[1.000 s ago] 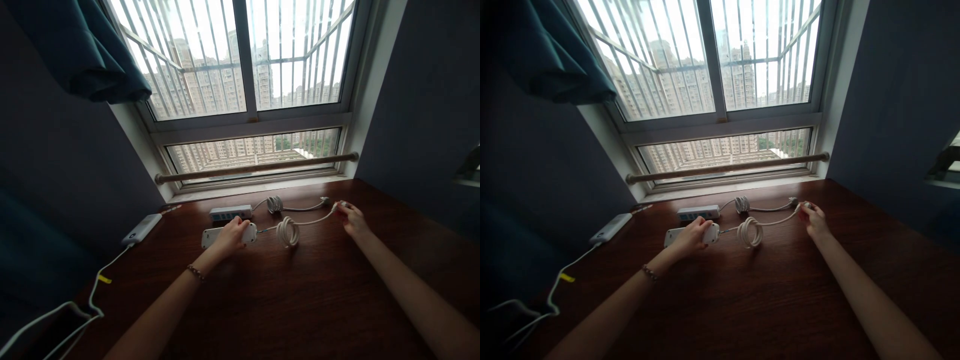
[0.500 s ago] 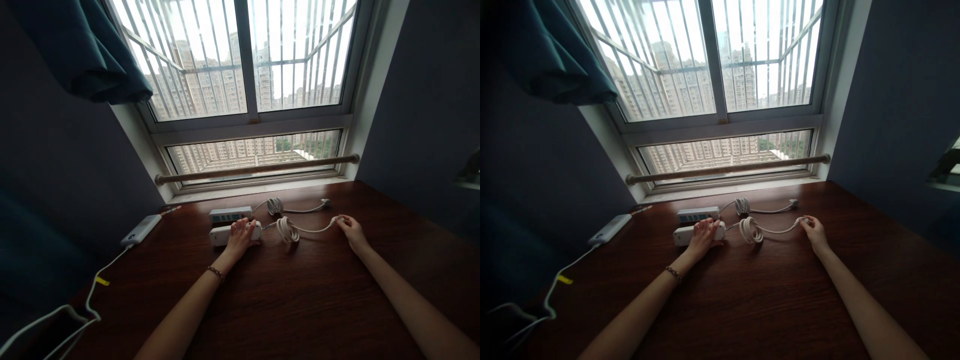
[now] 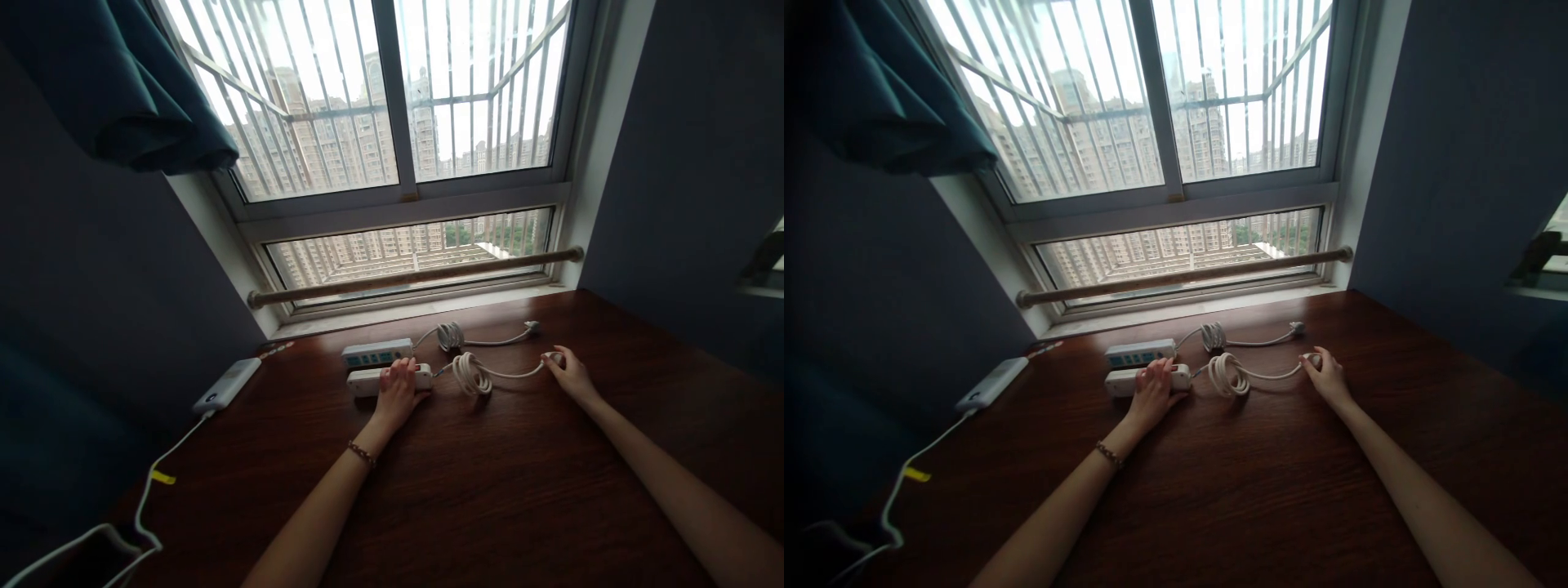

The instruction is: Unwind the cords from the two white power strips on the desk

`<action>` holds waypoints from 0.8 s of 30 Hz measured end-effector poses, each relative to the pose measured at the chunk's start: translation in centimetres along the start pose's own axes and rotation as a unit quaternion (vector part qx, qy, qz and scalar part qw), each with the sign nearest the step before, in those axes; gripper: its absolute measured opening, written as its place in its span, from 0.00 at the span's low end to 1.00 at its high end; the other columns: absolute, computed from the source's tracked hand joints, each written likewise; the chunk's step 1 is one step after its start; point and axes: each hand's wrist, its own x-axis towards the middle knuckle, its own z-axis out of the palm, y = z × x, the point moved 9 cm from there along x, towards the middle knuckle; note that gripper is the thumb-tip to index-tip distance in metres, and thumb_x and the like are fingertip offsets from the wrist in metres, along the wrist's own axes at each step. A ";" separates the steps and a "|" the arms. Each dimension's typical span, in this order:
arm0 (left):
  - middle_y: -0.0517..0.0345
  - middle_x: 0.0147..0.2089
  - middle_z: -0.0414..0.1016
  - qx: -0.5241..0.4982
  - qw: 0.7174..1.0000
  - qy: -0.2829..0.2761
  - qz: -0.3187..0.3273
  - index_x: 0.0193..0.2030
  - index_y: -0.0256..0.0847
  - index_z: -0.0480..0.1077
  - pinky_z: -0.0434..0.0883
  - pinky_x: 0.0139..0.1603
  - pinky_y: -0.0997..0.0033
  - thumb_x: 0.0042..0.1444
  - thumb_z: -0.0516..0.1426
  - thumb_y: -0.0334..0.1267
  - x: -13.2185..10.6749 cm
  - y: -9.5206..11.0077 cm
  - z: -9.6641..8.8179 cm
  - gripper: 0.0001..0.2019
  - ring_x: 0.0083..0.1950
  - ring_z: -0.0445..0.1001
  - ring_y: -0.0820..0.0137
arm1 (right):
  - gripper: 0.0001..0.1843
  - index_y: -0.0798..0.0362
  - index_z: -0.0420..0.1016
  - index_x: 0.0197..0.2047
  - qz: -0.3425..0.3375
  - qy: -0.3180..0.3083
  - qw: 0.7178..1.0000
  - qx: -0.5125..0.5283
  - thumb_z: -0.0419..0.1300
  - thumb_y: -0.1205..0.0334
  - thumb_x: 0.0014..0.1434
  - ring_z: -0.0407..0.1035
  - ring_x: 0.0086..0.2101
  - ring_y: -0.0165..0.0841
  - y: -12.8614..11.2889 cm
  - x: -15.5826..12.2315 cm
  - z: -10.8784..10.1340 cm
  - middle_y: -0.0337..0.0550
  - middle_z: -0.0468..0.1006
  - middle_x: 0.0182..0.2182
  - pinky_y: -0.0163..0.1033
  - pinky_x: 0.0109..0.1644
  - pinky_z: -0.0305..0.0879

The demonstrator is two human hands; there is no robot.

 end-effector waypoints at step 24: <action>0.40 0.61 0.55 -0.012 0.996 0.076 0.046 0.58 0.36 0.51 0.45 0.63 0.45 0.58 0.51 0.39 -6.6 -1.0 -5.6 0.23 0.65 0.47 0.55 | 0.23 0.55 0.61 0.53 -0.328 0.061 0.941 -0.059 0.52 0.51 0.58 0.53 0.54 0.44 -14.2 -7.6 -0.9 0.52 0.62 0.52 0.52 0.58 0.48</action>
